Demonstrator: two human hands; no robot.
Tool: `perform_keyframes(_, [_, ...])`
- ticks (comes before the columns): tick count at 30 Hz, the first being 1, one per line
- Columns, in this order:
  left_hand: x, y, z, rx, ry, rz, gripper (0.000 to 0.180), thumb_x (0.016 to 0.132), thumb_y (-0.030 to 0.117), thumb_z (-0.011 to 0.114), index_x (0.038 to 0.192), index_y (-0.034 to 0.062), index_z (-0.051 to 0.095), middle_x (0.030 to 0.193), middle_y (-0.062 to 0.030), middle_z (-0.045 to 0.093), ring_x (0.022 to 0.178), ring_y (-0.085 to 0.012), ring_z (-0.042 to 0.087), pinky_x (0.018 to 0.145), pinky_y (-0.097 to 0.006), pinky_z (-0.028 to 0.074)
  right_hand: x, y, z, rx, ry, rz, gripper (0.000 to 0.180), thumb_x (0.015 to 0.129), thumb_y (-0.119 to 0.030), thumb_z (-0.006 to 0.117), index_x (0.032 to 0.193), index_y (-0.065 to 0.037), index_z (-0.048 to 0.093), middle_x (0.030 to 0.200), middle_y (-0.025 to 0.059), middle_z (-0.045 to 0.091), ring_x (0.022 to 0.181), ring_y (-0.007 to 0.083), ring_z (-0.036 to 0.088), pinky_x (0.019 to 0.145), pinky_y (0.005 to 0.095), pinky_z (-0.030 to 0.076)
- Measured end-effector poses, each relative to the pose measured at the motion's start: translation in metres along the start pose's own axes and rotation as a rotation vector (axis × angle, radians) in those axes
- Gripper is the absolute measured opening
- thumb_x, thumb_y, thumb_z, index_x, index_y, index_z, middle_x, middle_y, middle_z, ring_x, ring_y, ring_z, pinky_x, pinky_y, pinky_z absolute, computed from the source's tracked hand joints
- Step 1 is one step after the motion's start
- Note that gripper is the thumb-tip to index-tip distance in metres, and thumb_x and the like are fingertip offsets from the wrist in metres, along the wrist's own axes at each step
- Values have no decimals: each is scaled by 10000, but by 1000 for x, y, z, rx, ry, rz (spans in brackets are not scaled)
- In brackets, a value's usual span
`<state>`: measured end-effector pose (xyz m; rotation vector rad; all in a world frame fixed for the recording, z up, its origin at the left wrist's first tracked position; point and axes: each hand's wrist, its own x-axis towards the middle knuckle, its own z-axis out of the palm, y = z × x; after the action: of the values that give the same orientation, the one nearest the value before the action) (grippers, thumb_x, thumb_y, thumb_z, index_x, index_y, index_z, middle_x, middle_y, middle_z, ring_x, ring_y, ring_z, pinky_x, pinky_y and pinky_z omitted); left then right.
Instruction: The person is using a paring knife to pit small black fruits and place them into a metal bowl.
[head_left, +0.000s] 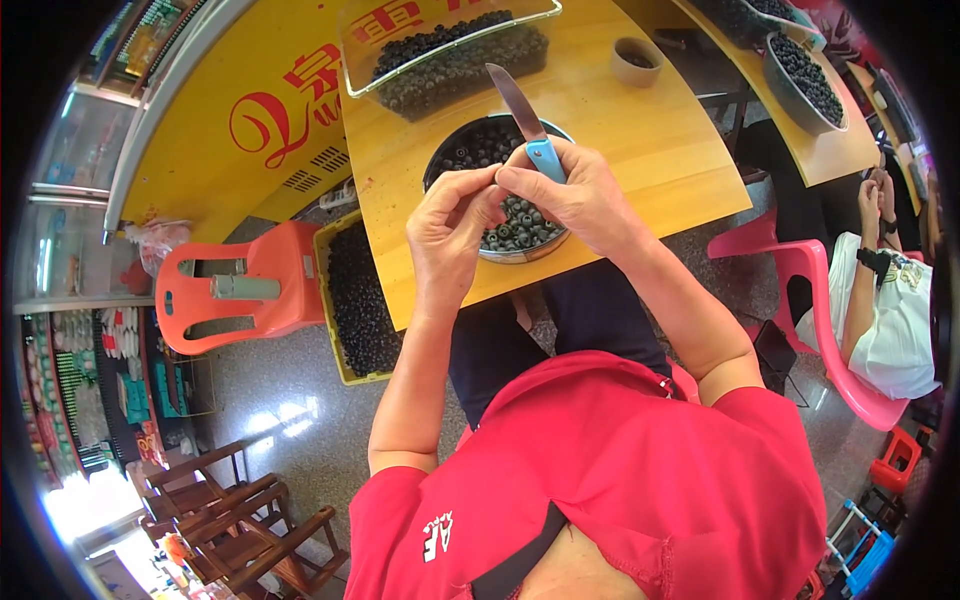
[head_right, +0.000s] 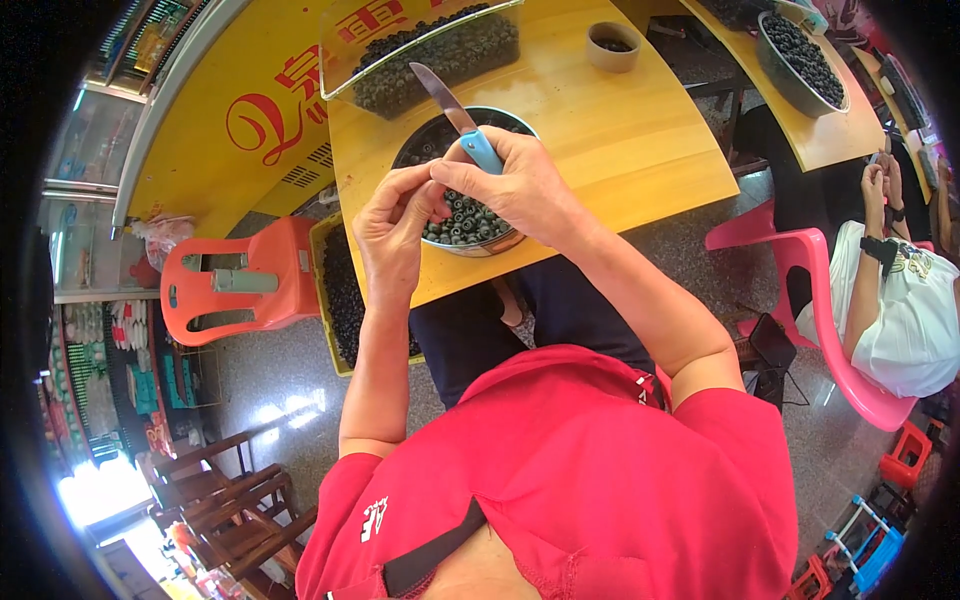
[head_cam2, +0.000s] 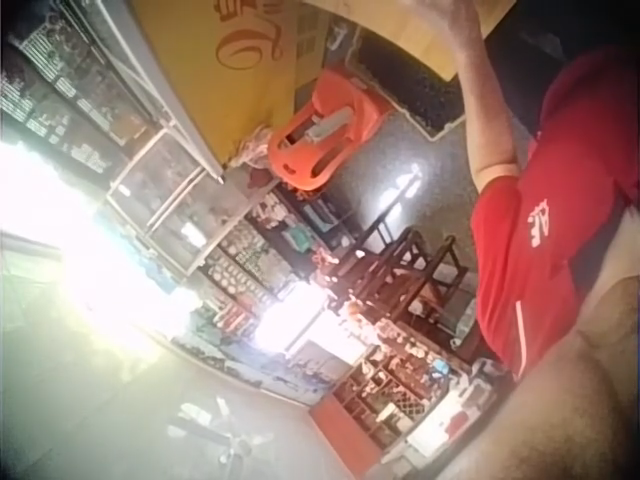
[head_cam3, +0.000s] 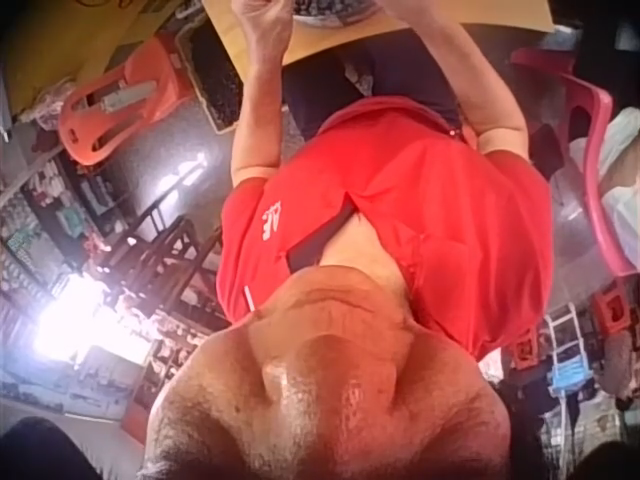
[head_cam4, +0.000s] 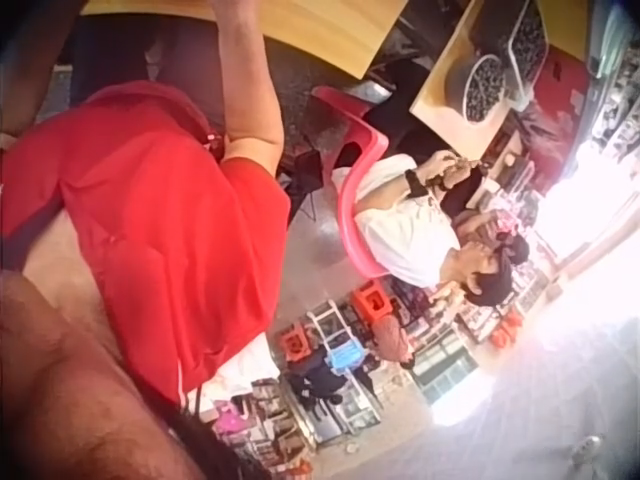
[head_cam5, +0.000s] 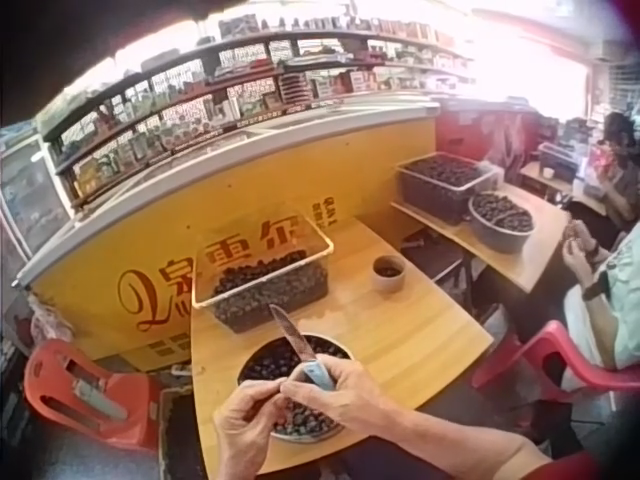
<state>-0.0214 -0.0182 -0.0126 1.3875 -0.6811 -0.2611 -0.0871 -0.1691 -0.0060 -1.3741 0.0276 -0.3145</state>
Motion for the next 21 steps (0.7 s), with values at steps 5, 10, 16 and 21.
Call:
perform_keyframes(5, [1,-4,-1,-51,-13,-9,201,890,-2,621,1088,-12,654,936,-52,623,731,-91,584,638,-201,469,0,-8,-3,102,25,148,191,913,-228,643,929,-38,651,650,-61,527,521,1,403,454,175,280])
perform_keyframes(10, [3,-10,3,-171,46,-61,191,892,20,629,1077,-20,652,907,-57,635,723,-95,576,636,-206,462,2,-3,-5,218,19,156,169,918,-206,635,945,-40,655,641,-66,505,505,-4,379,446,173,251])
perform_keyframes(16, [6,-19,3,-244,80,-176,182,894,39,638,1069,-10,648,900,-32,629,720,-88,574,642,-205,460,4,12,-15,-321,35,-142,189,921,-211,631,925,-23,651,747,-38,550,679,20,475,584,190,390])
perform_keyframes(21, [9,-19,5,-183,8,-96,196,891,17,629,1084,-17,641,928,-38,613,745,-92,578,654,-206,468,4,6,-18,-209,38,-24,212,919,-233,634,892,-22,648,773,-23,591,706,35,511,617,209,425])
